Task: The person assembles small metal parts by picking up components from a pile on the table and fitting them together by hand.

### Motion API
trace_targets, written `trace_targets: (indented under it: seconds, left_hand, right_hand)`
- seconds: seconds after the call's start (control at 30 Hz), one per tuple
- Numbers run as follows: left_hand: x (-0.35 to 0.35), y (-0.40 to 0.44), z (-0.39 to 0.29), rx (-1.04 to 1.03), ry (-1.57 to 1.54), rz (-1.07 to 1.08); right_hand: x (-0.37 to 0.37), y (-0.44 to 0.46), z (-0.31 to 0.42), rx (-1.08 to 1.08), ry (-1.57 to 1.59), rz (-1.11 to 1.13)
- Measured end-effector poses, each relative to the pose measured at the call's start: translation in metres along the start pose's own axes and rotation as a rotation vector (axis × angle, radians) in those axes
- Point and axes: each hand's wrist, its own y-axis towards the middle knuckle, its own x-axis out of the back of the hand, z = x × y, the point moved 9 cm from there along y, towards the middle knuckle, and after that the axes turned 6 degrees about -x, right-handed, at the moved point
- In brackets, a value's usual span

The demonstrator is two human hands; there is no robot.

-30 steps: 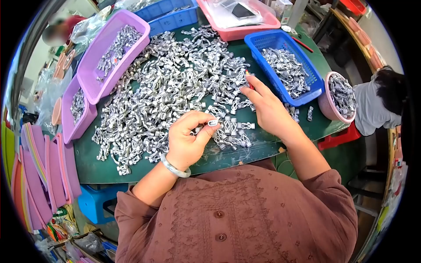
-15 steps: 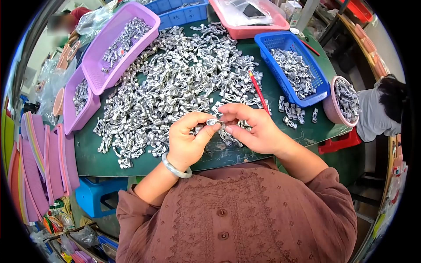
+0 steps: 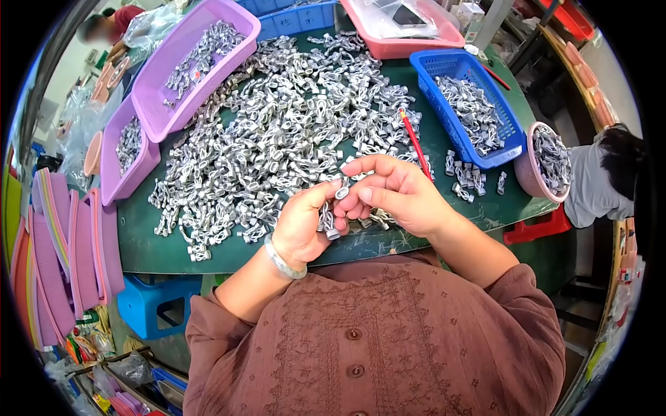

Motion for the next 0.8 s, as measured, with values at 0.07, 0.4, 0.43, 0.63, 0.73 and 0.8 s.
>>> trace_targets:
  seconds: [0.07,0.4,0.43,0.63,0.73,0.8]
  left_hand:
    - [0.000,0.000,-0.001,-0.017,-0.004,0.005]
    - [0.003,-0.009,-0.029,-0.505,0.366,-0.064]
    - [0.002,-0.010,-0.030,-0.526,0.381,-0.057]
    - [-0.001,-0.011,-0.024,-0.436,0.230,0.063]
    - [0.004,-0.009,-0.021,-0.380,0.181,0.043]
    - [0.008,-0.009,-0.020,-0.344,0.123,0.034]
  right_hand:
    - [0.000,0.000,0.000,0.004,0.000,0.000]
    - [0.002,0.001,-0.007,0.036,0.016,-0.098]
    - [0.002,0.002,-0.006,0.082,0.005,-0.110]
    - [-0.001,-0.003,0.009,0.337,-0.414,-0.200]
    - [-0.004,-0.003,0.009,0.373,-0.470,-0.186]
    - [-0.003,-0.003,0.010,0.372,-0.472,-0.185]
